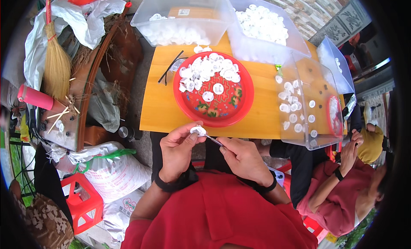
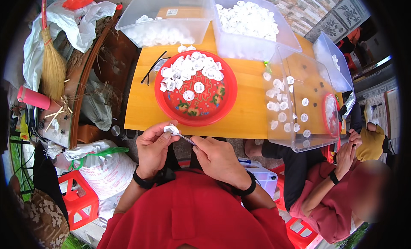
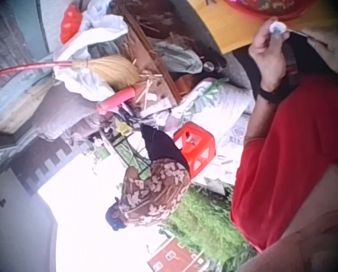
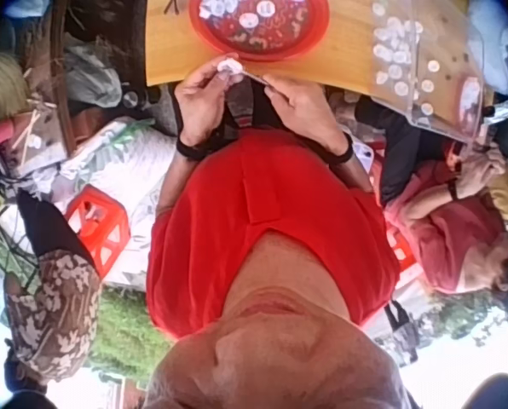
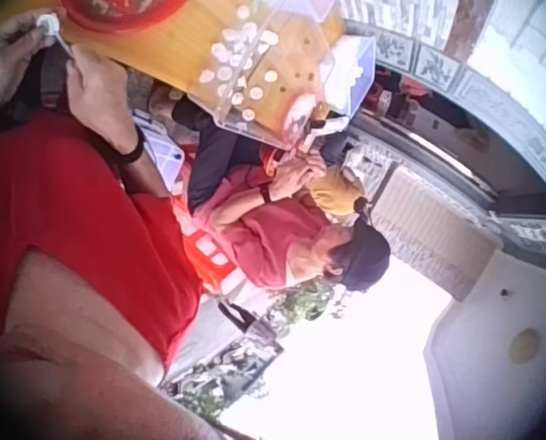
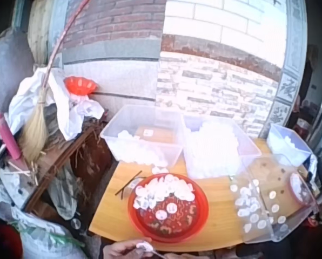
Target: Assembling small white plastic components using a screwdriver tool.
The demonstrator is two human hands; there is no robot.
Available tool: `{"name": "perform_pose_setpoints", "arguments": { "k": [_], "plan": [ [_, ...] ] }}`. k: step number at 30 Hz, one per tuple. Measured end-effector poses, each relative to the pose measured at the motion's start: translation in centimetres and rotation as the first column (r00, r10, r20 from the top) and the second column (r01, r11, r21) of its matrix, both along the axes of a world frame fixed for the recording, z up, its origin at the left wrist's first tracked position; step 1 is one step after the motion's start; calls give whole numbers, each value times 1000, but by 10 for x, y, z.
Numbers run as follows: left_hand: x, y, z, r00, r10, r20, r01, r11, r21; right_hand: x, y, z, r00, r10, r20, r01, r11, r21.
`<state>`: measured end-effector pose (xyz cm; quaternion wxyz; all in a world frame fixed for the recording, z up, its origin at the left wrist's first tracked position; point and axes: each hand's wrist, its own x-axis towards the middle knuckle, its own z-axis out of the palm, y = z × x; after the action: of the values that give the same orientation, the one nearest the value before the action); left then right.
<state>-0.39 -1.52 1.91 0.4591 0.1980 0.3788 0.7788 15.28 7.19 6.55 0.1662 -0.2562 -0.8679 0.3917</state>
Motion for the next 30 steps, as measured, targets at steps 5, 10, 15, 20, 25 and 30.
{"name": "perform_pose_setpoints", "arguments": {
  "k": [5, 10, 15, 20, 25, 30],
  "plan": [
    [3, 1, 1, 997, 50, -66, -56, 993, -102, -1, -2, -1, 1000, 6, 12, -6, 1000, 13],
    [6, 1, 2, 995, 60, -81, -70, 990, -121, -4, -3, -4, 1000, 10, 3, -11, 999, 50],
    [7, 1, 3, 995, 62, -84, -71, 992, -109, -5, -3, -7, 1000, 5, -16, -4, 998, 65],
    [7, 2, 4, 993, 67, -96, -77, 991, -105, -6, -2, -6, 1000, 4, -17, -3, 999, 32],
    [7, 4, 3, 994, 69, -83, -77, 992, -100, -8, -2, -4, 1000, -1, -28, 1, 1000, 7],
    [8, 5, 4, 995, 66, -74, -73, 992, -102, -8, -1, -6, 998, -17, -55, 16, 1000, -15]
  ]
}}
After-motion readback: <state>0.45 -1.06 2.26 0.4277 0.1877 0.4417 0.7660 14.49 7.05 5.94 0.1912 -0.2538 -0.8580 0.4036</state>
